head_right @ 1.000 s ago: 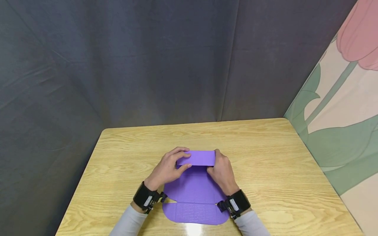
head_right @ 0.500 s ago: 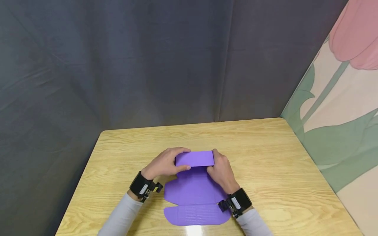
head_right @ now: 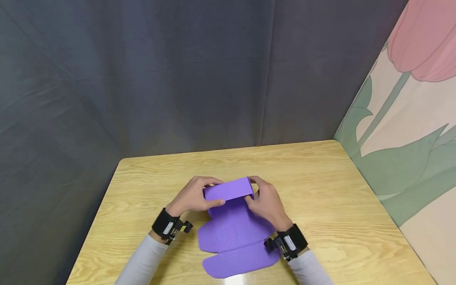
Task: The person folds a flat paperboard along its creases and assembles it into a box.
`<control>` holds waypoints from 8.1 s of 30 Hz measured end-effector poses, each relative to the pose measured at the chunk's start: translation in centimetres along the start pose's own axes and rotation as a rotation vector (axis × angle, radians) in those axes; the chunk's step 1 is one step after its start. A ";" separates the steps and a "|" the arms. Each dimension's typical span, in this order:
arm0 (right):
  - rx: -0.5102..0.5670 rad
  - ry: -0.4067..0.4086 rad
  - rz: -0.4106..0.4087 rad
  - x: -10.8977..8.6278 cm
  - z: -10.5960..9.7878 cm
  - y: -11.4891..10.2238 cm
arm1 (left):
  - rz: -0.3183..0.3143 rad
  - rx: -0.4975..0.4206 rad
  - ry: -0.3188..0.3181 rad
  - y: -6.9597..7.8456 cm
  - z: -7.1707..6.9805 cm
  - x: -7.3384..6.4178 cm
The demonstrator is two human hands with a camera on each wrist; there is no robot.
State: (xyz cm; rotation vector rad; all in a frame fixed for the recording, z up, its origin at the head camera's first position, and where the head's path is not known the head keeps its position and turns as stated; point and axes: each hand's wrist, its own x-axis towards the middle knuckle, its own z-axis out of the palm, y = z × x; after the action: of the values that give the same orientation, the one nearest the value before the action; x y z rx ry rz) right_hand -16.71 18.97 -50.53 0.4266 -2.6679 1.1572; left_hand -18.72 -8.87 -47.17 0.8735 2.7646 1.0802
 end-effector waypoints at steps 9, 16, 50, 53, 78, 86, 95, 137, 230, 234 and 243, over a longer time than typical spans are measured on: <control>-0.004 0.069 0.010 -2.1 -2.8 -0.1 | -0.118 -0.111 0.110 -1.2 0.0 -1.3; 0.057 0.131 0.112 -3.6 -3.8 0.8 | -0.133 -0.222 0.294 -2.2 0.1 -1.4; 0.632 0.071 0.462 -7.4 0.7 -2.4 | -0.338 -0.403 0.604 -1.3 2.3 -2.7; 0.593 0.099 0.439 -7.0 -0.4 -2.1 | -0.336 -0.419 0.564 -1.3 2.6 -2.9; 0.076 0.206 -0.045 -1.8 -6.0 -2.9 | -0.434 -0.312 0.367 -1.9 4.3 -4.8; 0.012 0.014 -0.165 0.9 -8.2 -3.5 | -0.367 -0.275 0.458 -1.9 3.6 -4.3; 0.001 -0.203 -0.186 3.2 -9.5 -2.9 | -0.322 -0.287 0.485 -2.0 3.7 -3.7; 0.076 0.416 -0.227 -1.0 -3.3 2.9 | 0.077 -0.283 0.756 -2.1 2.6 -2.8; 0.490 -0.074 -0.046 -1.7 -2.3 0.3 | -0.109 -0.494 0.209 -1.0 0.8 -4.7; 0.499 -0.099 -0.027 -1.8 -2.5 0.1 | -0.115 -0.512 0.200 -1.0 0.7 -4.8; 0.541 -0.142 0.019 -2.0 -2.7 0.1 | -0.088 -0.563 0.206 -1.1 1.2 -4.6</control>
State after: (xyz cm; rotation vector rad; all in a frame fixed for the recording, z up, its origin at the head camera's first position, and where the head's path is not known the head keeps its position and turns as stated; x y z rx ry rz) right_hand -14.68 21.36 -49.33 0.5844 -2.4382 1.9210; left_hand -15.16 -11.19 -49.50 0.5830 2.3828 1.8804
